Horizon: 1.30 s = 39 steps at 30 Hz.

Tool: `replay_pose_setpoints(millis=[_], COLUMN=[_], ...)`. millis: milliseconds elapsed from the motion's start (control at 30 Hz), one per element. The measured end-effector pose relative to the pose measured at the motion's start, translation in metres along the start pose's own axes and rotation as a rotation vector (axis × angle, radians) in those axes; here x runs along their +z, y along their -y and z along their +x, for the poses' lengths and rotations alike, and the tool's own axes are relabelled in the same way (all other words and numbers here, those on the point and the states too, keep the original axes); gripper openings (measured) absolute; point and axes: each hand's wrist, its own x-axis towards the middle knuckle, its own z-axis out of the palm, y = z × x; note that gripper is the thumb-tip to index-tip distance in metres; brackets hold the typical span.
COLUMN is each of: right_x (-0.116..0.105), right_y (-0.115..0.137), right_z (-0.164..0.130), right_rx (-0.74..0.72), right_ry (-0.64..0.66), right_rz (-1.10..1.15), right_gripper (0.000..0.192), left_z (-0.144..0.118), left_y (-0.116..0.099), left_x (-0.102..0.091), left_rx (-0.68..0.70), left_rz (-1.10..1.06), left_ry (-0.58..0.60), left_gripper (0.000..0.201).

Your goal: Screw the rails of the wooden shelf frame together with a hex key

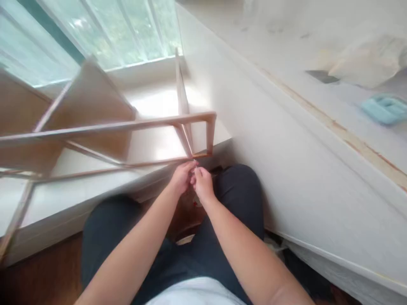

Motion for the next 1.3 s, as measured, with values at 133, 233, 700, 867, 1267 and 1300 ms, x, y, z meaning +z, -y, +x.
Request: replay_pose_setpoints(millis=[133, 233, 700, 867, 1267, 1300], right_x=[0.000, 0.000, 0.001, -0.001, -0.007, -0.007], right_y=[0.000, 0.000, 0.000, -0.003, -0.002, -0.002], right_z=[0.001, 0.002, 0.001, 0.002, -0.005, -0.006], right_rx=[-0.004, -0.010, -0.043, -0.092, -0.281, -0.303], right_ry=[-0.001, 0.001, 0.006, 0.010, -0.056, -0.053], right_rz=[0.003, 0.006, -0.036, -0.128, -0.515, -0.552], right_gripper=[0.034, 0.034, 0.035, 0.035, 0.034, 0.036], left_z=[0.001, 0.003, 0.007, 0.008, 0.008, 0.005], left_y=[0.001, 0.002, 0.003, 0.002, 0.006, 0.007], left_x=[0.000, 0.000, -0.005, -0.007, -0.010, -0.010], left_rx=[0.001, 0.008, 0.019, 0.015, 0.017, 0.012], left_rz=[0.002, 0.001, -0.013, -0.020, -0.083, -0.092], left_ry=[-0.002, 0.000, 0.011, -0.011, -0.053, -0.048], left_gripper=[0.041, 0.040, 0.038, 0.038, 0.034, 0.033])
